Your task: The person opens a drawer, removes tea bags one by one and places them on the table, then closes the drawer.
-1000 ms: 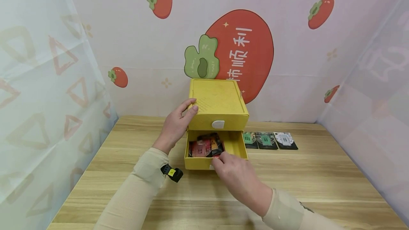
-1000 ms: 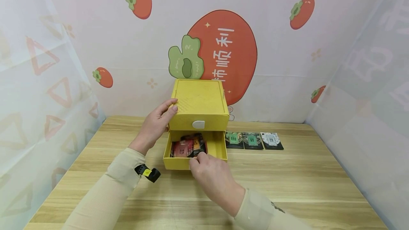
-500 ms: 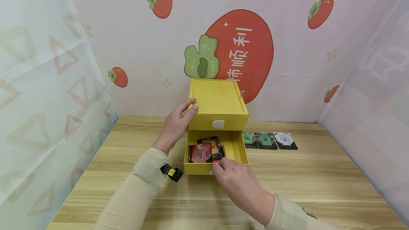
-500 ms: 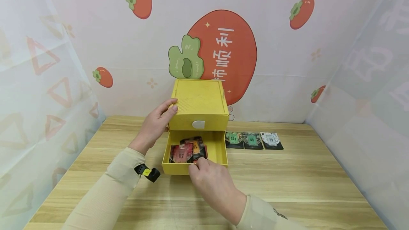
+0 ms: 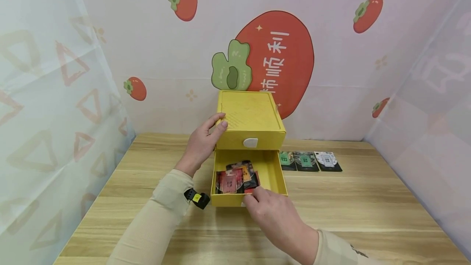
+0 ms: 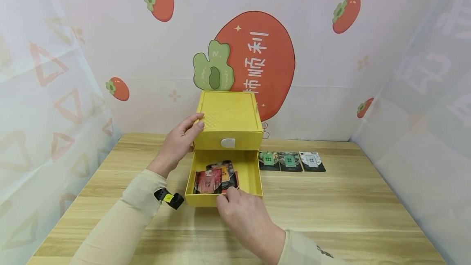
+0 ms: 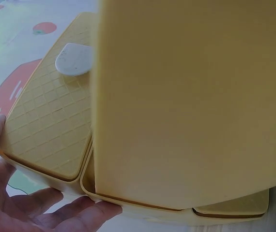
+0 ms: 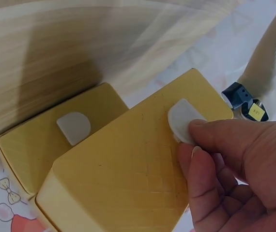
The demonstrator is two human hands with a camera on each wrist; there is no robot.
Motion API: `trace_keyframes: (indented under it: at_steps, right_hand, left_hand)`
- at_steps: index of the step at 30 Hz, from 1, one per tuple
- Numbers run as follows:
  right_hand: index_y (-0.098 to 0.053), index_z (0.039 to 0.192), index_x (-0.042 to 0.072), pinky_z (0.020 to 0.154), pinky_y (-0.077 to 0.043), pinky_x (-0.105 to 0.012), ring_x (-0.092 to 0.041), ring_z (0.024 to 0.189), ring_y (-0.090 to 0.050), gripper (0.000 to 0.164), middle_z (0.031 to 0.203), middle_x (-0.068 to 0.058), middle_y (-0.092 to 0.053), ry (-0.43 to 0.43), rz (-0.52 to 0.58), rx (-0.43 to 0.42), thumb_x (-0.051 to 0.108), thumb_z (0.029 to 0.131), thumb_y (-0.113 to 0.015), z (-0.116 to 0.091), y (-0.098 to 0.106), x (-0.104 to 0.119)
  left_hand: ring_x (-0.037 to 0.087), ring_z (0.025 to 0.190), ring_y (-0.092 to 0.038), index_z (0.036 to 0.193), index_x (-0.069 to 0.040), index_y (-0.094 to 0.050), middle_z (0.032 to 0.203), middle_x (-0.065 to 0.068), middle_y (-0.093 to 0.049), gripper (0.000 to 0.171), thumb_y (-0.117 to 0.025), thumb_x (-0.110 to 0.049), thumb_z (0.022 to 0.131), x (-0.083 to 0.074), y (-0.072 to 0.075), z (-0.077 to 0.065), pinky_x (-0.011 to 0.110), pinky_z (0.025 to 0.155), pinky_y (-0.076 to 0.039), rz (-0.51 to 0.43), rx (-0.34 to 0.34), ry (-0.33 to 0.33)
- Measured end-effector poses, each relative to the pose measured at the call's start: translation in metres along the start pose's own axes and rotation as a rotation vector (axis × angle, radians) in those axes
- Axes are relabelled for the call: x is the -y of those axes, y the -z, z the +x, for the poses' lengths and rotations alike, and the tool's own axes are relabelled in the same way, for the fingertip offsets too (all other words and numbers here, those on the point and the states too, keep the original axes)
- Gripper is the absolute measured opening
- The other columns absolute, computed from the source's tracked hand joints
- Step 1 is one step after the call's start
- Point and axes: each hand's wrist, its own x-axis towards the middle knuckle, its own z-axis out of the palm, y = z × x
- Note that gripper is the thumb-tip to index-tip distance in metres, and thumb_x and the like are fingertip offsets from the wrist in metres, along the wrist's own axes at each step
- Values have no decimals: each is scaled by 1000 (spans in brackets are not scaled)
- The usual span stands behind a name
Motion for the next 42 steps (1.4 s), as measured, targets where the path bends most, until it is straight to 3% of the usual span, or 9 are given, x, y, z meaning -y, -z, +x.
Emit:
trace_keyframes:
  at_steps: [7, 12, 17, 20, 28, 42]
  right_hand:
    - [-67, 91, 12, 46, -52, -29, -12, 62, -62, 20, 80, -1, -61, -1, 8, 35, 6, 84, -85, -3, 5, 4]
    - [-69, 94, 13, 51, -56, -28, -12, 66, -64, 20, 83, 0, -63, -7, 25, 74, 7, 85, -85, -6, 9, 6]
    - [-69, 94, 13, 53, -57, -27, -11, 66, -63, 21, 83, 0, -64, -9, 37, 88, 9, 85, -87, -8, 12, 8]
    - [-68, 94, 13, 53, -57, -26, -10, 66, -63, 21, 84, 1, -63, -11, 41, 104, 10, 85, -87, -8, 12, 8]
    - [-67, 94, 13, 51, -55, -26, -10, 66, -61, 22, 82, 1, -60, -2, 32, 113, 7, 84, -85, -11, 14, 10]
    - [-68, 98, 13, 54, -55, -25, -10, 70, -64, 20, 85, 1, -61, 3, 39, 133, 10, 86, -84, -14, 14, 12]
  left_hand:
    - [28, 140, -51, 155, -37, -49, 163, -3, -44, 60, -48, -68, 103, 0, 0, 0, 55, 107, -48, 7, -3, 7]
    - [28, 118, -61, 155, -37, -49, 163, -2, -43, 61, -48, -68, 103, 0, 0, 0, 48, 93, -51, 3, 1, 5]
    - [28, 141, -51, 155, -37, -49, 163, -3, -43, 61, -48, -68, 103, 0, 0, 0, 55, 105, -49, 4, 2, 6]
    - [28, 146, -47, 155, -37, -49, 163, -4, -43, 62, -49, -68, 102, 0, 0, 0, 57, 108, -47, 4, 1, 6]
    - [27, 146, -47, 156, -37, -48, 164, -5, -42, 62, -48, -68, 102, 0, 0, 0, 56, 107, -48, 11, -1, 4]
    - [27, 126, -58, 157, -37, -47, 164, -4, -43, 61, -47, -67, 103, -1, 0, -1, 44, 84, -53, 14, 2, -2]
